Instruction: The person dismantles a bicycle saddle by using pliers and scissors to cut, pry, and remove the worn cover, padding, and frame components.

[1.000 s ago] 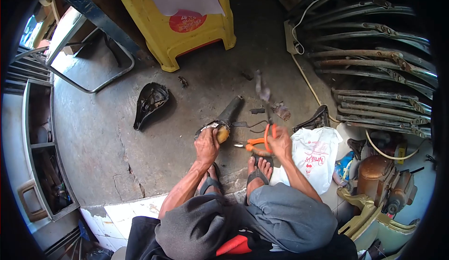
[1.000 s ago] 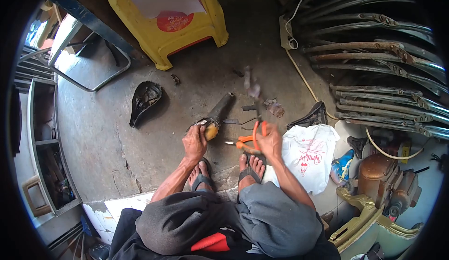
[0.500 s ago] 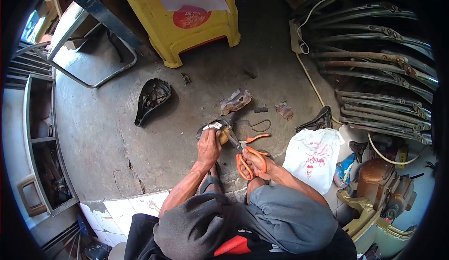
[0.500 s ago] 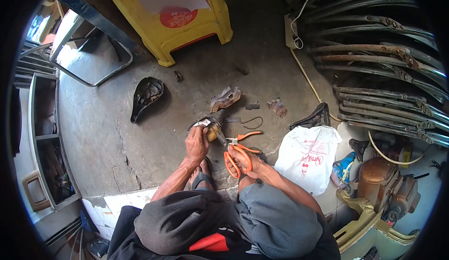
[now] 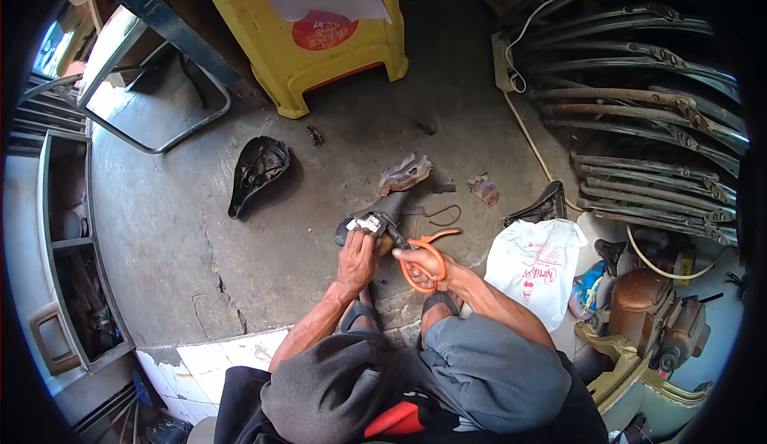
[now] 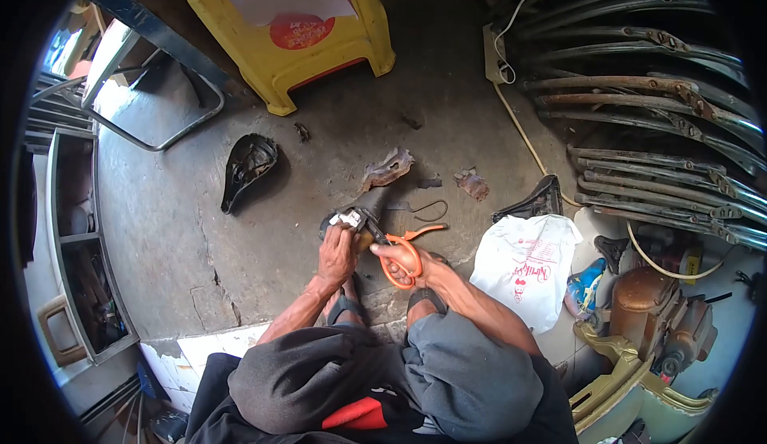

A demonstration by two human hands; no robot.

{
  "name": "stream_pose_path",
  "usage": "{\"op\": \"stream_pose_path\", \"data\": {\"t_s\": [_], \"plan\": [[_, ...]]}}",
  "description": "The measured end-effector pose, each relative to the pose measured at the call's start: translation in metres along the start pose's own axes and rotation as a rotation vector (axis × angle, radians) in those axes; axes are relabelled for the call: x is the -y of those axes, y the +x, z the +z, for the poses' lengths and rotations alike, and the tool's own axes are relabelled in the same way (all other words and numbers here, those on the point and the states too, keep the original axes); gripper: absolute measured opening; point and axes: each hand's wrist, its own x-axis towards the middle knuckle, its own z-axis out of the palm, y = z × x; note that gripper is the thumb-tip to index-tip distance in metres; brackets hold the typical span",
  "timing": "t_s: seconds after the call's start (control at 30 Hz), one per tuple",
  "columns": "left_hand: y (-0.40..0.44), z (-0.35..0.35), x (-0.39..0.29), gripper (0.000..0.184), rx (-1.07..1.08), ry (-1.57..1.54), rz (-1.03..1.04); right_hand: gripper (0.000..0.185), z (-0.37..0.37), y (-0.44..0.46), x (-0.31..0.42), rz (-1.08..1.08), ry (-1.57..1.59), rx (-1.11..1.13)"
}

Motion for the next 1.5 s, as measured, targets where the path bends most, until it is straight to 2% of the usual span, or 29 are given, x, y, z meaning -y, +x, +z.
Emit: {"op": "stream_pose_path", "data": {"t_s": [0.07,0.17,0.27,0.3,0.37,0.43,0.53,0.63,0.77,0.9,0.97,1.0,1.1,1.13,1.2,1.23,1.33,1.37,1.4,1.43,1.47,1.5], "plan": [[-0.003,0.004,0.001,0.013,-0.021,-0.009,0.002,0.046,0.003,0.000,-0.006,0.015,0.018,-0.023],[-0.011,0.005,-0.004,0.009,-0.146,-0.207,-0.325,0.042,-0.001,0.004,-0.017,-0.047,-0.038,-0.005],[-0.015,0.002,-0.003,0.010,-0.148,-0.203,-0.414,0.041,0.007,-0.003,-0.012,-0.007,-0.078,-0.062],[-0.019,0.004,0.002,0.014,-0.115,-0.186,-0.364,0.041,0.007,-0.002,-0.013,-0.007,-0.078,-0.066],[-0.008,-0.005,-0.005,0.017,-0.072,-0.176,-0.332,0.043,0.009,0.002,-0.025,-0.144,-0.205,-0.187],[0.005,-0.015,-0.010,0.027,-0.026,-0.134,-0.303,0.043,0.001,0.008,-0.041,-0.161,-0.169,-0.159],[0.000,-0.002,0.006,0.028,0.023,-0.129,-0.292,0.045,0.003,0.004,-0.040,-0.155,-0.103,-0.080],[-0.001,0.009,0.010,0.027,-0.012,-0.078,-0.298,0.046,0.020,0.003,-0.028,-0.106,-0.025,-0.178],[0.001,0.015,0.007,0.028,-0.071,-0.007,-0.220,0.048,0.018,0.016,-0.018,-0.135,0.036,-0.068],[-0.004,0.014,0.008,0.027,-0.086,-0.004,-0.167,0.045,0.013,0.029,-0.027,-0.137,0.062,-0.103],[-0.004,0.016,0.009,0.025,-0.090,-0.008,-0.169,0.042,0.001,0.033,-0.027,-0.087,-0.055,-0.040],[-0.004,0.016,0.007,0.022,-0.115,-0.086,-0.258,0.042,-0.001,0.030,-0.025,-0.087,-0.058,-0.041],[-0.009,0.007,0.001,0.016,-0.127,-0.193,-0.416,0.038,-0.004,0.029,-0.030,-0.171,-0.351,-0.195],[-0.006,0.007,0.000,0.013,-0.128,-0.233,-0.475,0.038,-0.014,0.039,-0.035,-0.174,-0.352,-0.196],[-0.007,0.008,-0.004,0.012,-0.148,-0.262,-0.485,0.039,-0.032,0.056,-0.051,-0.428,-0.803,-0.354],[-0.005,0.009,-0.003,0.010,-0.177,-0.288,-0.486,0.047,-0.022,0.031,-0.026,-0.173,-0.699,-0.277],[-0.002,0.009,-0.001,0.005,-0.141,-0.242,-0.481,0.059,-0.019,-0.014,0.017,-0.002,-0.808,-0.124],[-0.001,0.010,0.003,0.010,-0.124,-0.211,-0.486,0.059,-0.027,-0.023,0.017,-0.006,-0.809,-0.121],[0.005,0.005,0.005,0.010,-0.128,-0.210,-0.482,0.062,-0.037,-0.033,0.014,-0.136,-0.903,-0.204],[0.009,0.000,0.007,0.018,-0.007,-0.036,-0.451,0.067,-0.050,-0.045,0.009,-0.266,-0.994,-0.290],[0.015,-0.008,0.005,0.026,0.114,0.136,-0.421,0.071,-0.080,-0.045,-0.010,-0.369,-1.184,-0.471],[0.027,-0.019,-0.001,0.043,0.277,0.088,-0.590,0.076,-0.106,-0.039,-0.027,-0.471,-1.370,-0.653]]}}
